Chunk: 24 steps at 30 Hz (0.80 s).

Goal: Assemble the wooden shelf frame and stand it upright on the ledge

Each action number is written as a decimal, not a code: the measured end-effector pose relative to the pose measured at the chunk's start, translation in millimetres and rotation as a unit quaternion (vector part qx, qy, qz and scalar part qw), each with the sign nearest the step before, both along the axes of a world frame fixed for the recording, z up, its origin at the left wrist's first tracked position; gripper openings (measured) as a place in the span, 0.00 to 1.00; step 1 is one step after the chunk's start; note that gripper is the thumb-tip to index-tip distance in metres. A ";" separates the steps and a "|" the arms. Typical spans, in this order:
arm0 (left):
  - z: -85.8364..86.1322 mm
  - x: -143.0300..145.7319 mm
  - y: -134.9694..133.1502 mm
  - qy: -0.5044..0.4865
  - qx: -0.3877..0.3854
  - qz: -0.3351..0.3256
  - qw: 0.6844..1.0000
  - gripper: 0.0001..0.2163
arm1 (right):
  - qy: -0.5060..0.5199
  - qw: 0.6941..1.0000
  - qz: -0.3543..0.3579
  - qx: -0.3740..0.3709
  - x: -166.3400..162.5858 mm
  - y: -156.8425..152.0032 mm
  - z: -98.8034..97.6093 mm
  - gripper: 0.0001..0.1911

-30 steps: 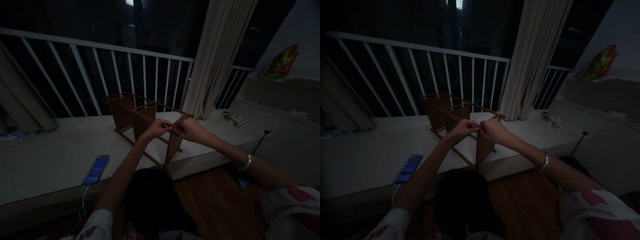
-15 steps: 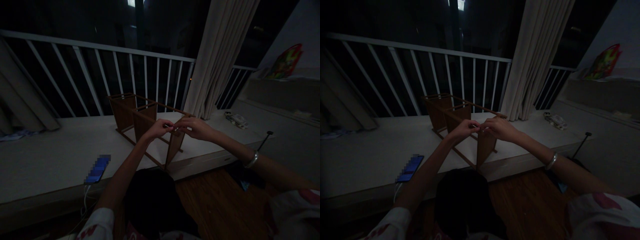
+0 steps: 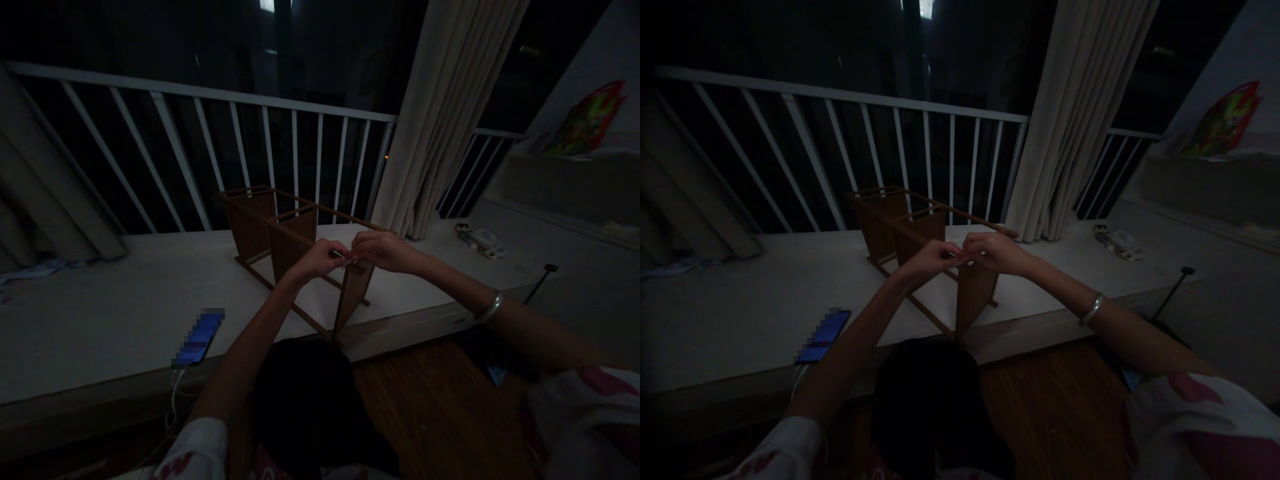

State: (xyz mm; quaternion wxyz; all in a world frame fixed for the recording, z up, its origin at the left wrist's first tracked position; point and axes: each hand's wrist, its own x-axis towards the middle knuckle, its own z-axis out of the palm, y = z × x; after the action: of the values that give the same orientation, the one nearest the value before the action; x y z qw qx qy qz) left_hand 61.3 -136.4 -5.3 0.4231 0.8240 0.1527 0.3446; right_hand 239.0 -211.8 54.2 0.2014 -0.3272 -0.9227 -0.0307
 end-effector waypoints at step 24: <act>7.7 -14.4 -9.4 0.030 0.099 0.008 0.995 0.11 | 0.195 0.975 -0.095 -0.045 -12.5 -2.9 -25.3 0.09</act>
State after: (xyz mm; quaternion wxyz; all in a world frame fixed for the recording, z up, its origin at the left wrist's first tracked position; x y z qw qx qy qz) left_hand 46.9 -145.8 2.4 0.3319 0.8707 0.1369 0.3362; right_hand 226.5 -214.6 28.9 0.3587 -0.4217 -0.8309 0.0557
